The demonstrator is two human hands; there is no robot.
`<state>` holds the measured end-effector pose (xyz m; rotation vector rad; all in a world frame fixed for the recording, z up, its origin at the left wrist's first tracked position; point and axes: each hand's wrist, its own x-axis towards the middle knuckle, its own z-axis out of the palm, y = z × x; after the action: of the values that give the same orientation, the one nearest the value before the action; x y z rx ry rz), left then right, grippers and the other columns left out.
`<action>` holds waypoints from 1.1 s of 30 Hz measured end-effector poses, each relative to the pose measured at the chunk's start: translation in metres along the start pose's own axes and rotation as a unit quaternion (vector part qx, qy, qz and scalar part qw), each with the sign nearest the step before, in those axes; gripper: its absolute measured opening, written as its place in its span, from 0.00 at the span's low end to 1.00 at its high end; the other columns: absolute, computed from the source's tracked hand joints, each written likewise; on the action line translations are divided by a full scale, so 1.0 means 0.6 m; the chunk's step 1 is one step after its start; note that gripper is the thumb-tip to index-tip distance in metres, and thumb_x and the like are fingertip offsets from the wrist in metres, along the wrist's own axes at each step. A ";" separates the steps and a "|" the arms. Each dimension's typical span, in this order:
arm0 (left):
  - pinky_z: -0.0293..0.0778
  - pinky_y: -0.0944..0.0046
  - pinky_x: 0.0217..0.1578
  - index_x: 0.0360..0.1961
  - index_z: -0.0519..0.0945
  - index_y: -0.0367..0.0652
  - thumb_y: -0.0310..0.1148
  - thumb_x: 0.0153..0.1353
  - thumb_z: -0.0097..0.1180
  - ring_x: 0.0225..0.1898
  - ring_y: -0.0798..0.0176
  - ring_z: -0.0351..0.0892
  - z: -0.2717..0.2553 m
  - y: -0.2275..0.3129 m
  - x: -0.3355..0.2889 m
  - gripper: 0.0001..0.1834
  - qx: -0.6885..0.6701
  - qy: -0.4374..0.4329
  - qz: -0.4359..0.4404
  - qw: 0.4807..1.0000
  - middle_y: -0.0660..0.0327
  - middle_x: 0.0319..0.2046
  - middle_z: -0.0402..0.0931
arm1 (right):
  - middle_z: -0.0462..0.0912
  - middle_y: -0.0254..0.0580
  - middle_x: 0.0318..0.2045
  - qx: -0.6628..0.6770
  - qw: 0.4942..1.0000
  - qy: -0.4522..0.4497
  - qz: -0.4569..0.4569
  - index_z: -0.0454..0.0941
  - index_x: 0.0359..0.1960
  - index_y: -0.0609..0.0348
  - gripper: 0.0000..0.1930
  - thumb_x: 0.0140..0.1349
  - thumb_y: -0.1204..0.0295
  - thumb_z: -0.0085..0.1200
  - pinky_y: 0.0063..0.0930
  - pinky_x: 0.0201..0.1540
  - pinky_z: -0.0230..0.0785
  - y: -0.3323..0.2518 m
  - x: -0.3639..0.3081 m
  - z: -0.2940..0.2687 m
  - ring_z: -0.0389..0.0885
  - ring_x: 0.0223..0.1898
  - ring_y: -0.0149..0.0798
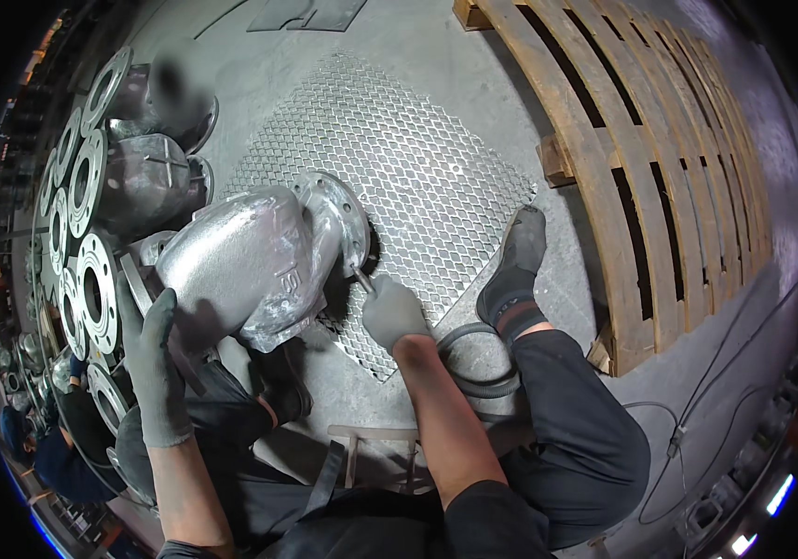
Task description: The person grinds the edges and surfaces of a metal pipe fitting using a handheld rotary tool, turning the fitting around to access different sides. They then place the metal fitting onto a stack of metal fittings and set down the tool.
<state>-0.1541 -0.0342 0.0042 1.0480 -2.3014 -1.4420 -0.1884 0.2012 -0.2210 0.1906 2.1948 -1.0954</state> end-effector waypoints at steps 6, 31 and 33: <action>0.69 0.59 0.67 0.84 0.53 0.32 0.38 0.67 0.64 0.60 0.59 0.75 -0.002 -0.002 0.002 0.51 0.005 -0.009 0.003 1.000 0.50 0.68 0.72 | 0.88 0.65 0.42 -0.037 0.999 -0.004 -0.010 0.82 0.50 0.63 0.13 0.75 0.67 0.51 0.57 0.54 0.77 0.002 0.003 0.002 0.87 0.48 0.67; 0.74 0.66 0.53 0.84 0.56 0.34 0.37 0.66 0.66 0.45 0.67 0.76 0.001 -0.009 0.004 0.50 -0.034 0.003 0.019 0.999 0.58 0.50 0.79 | 0.88 0.67 0.42 -0.014 1.000 -0.005 -0.020 0.83 0.47 0.64 0.13 0.73 0.68 0.51 0.58 0.55 0.76 0.005 -0.004 -0.051 0.86 0.49 0.69; 0.75 0.65 0.52 0.84 0.58 0.34 0.38 0.66 0.66 0.45 0.66 0.77 0.000 -0.010 0.007 0.49 -0.022 0.007 0.016 1.000 0.58 0.48 0.80 | 0.87 0.68 0.41 -0.002 1.000 0.001 -0.029 0.83 0.46 0.64 0.13 0.73 0.68 0.51 0.58 0.54 0.76 0.004 -0.003 -0.056 0.86 0.48 0.69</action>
<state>-0.1545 -0.0383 -0.0015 1.0018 -2.2547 -1.4625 -0.2029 0.2284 -0.2069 0.1278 2.2165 -1.1233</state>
